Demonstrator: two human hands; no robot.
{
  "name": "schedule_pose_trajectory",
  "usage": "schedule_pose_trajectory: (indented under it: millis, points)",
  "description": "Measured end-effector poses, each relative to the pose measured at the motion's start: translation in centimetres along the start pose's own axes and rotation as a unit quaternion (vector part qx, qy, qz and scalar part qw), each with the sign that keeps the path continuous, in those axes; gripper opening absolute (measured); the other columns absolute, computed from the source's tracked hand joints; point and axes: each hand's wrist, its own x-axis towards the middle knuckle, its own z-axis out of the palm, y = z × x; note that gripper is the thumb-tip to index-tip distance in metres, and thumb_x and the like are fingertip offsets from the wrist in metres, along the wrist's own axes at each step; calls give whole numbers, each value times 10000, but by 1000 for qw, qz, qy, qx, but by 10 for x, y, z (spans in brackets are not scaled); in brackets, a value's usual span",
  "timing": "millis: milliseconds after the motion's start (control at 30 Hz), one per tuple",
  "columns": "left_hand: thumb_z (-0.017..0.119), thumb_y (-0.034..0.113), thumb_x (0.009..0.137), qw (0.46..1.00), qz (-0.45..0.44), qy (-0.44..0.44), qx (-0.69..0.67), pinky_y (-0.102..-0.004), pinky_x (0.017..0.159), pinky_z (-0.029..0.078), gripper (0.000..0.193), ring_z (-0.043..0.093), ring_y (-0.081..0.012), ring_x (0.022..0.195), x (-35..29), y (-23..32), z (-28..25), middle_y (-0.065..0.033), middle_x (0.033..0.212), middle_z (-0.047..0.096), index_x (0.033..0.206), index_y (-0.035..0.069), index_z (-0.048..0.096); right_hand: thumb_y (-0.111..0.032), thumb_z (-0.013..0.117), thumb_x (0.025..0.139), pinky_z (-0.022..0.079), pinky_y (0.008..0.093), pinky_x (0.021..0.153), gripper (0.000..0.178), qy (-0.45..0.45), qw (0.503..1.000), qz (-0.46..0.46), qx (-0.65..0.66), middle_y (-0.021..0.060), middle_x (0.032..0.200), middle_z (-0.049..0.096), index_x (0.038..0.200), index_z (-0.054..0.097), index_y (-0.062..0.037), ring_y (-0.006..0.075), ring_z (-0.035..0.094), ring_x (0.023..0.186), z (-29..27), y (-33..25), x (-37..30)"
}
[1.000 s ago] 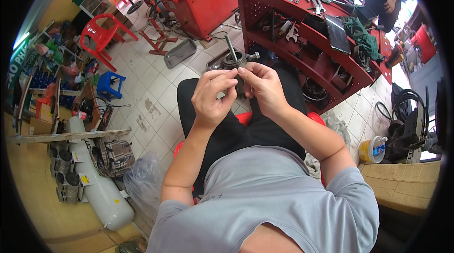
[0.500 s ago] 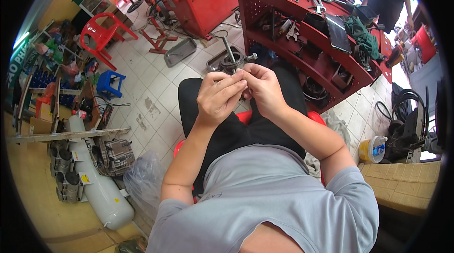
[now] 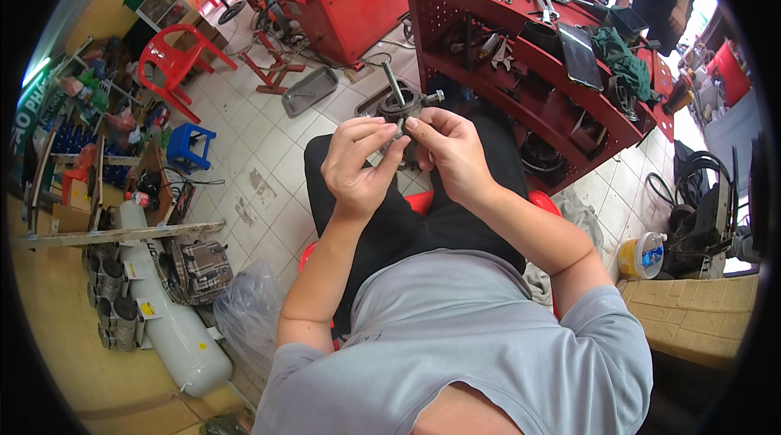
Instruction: The person sits on a low stool in a workshop and assembles a cylindrical mechanical component, likely a starter motor. They insert a small metal pin into the component, rotate it to check alignment, and use a wrench to tighten a bolt on the side. The person repeatedly adjusts the pin and rotates the part to ensure proper fit.
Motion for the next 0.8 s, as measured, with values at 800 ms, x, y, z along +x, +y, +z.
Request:
schedule_pose_trajectory:
  millis: [800]
  points:
    - [722,-59,683,997,71,-40,14,-331,706,518,299,623,-251,811,2,1,1,-84,943,644,959,34,650,-197,630,901,359,194,443,223,-14,1000,9,19,-16,602,527,755,579,-37,50,467,476,0,3,1]
